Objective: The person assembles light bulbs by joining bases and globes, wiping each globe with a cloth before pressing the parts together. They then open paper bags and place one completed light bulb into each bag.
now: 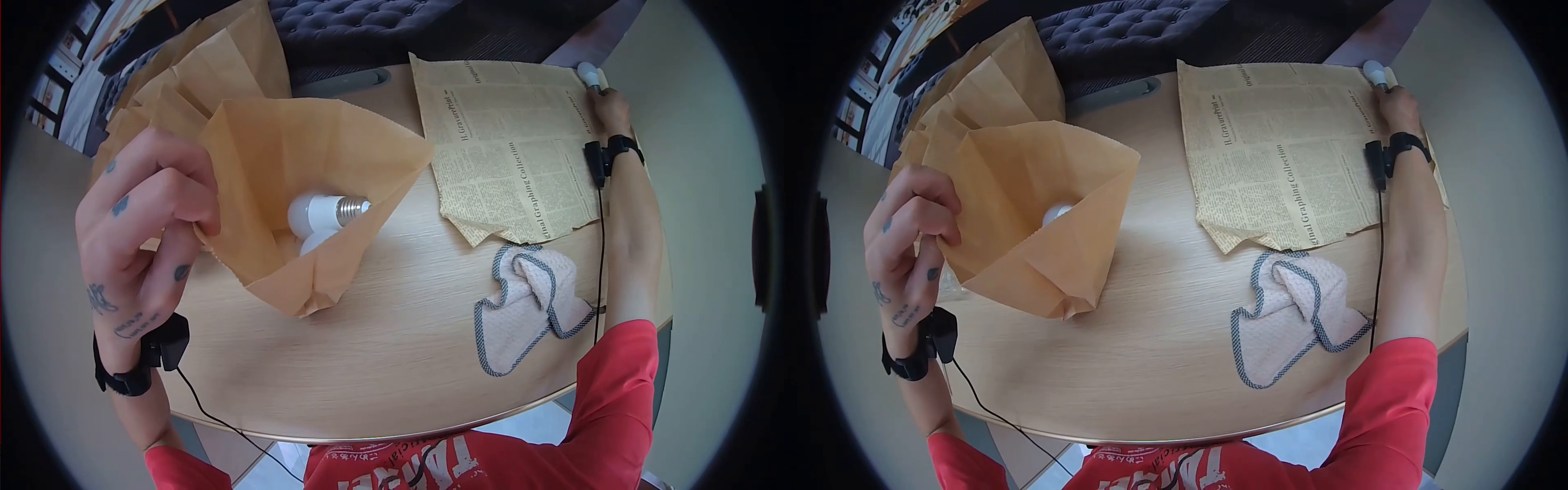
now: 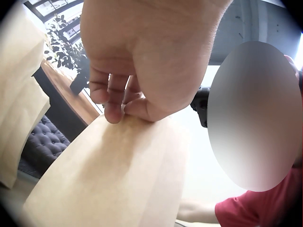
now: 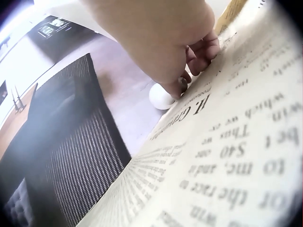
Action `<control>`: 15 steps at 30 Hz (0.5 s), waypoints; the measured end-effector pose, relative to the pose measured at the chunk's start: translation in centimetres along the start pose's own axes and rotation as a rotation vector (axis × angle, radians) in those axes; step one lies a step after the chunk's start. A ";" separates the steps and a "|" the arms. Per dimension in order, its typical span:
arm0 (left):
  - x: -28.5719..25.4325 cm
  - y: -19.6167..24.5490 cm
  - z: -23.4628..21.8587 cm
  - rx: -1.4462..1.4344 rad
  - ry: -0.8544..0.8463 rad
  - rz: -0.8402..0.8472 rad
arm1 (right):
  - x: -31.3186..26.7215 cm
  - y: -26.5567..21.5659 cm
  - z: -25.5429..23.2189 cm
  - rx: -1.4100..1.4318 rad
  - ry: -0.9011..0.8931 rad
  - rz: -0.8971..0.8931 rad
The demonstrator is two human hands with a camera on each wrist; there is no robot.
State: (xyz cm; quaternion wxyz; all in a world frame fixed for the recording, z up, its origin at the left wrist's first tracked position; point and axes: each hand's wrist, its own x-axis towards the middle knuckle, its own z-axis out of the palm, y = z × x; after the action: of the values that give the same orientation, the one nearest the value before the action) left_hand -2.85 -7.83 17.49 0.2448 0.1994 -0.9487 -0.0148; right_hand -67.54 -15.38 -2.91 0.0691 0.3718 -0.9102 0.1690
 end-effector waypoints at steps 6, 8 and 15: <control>-0.4 0.1 0.2 -0.056 0.033 -0.038 | -0.5 0.0 -1.4 0.110 0.152 -0.066; -0.5 -0.1 0.2 -0.064 0.043 -0.026 | -2.2 -1.5 -4.0 0.265 0.122 -0.063; -0.6 -0.3 0.0 -0.029 0.032 -0.037 | -11.4 -9.4 -11.0 1.129 -0.014 -0.142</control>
State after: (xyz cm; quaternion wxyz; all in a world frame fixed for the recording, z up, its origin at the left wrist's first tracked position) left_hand -2.26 -7.84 17.22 0.2628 0.2135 -0.9405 -0.0298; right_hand -52.80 -10.20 6.88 -0.1351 0.4124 -0.6517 0.6220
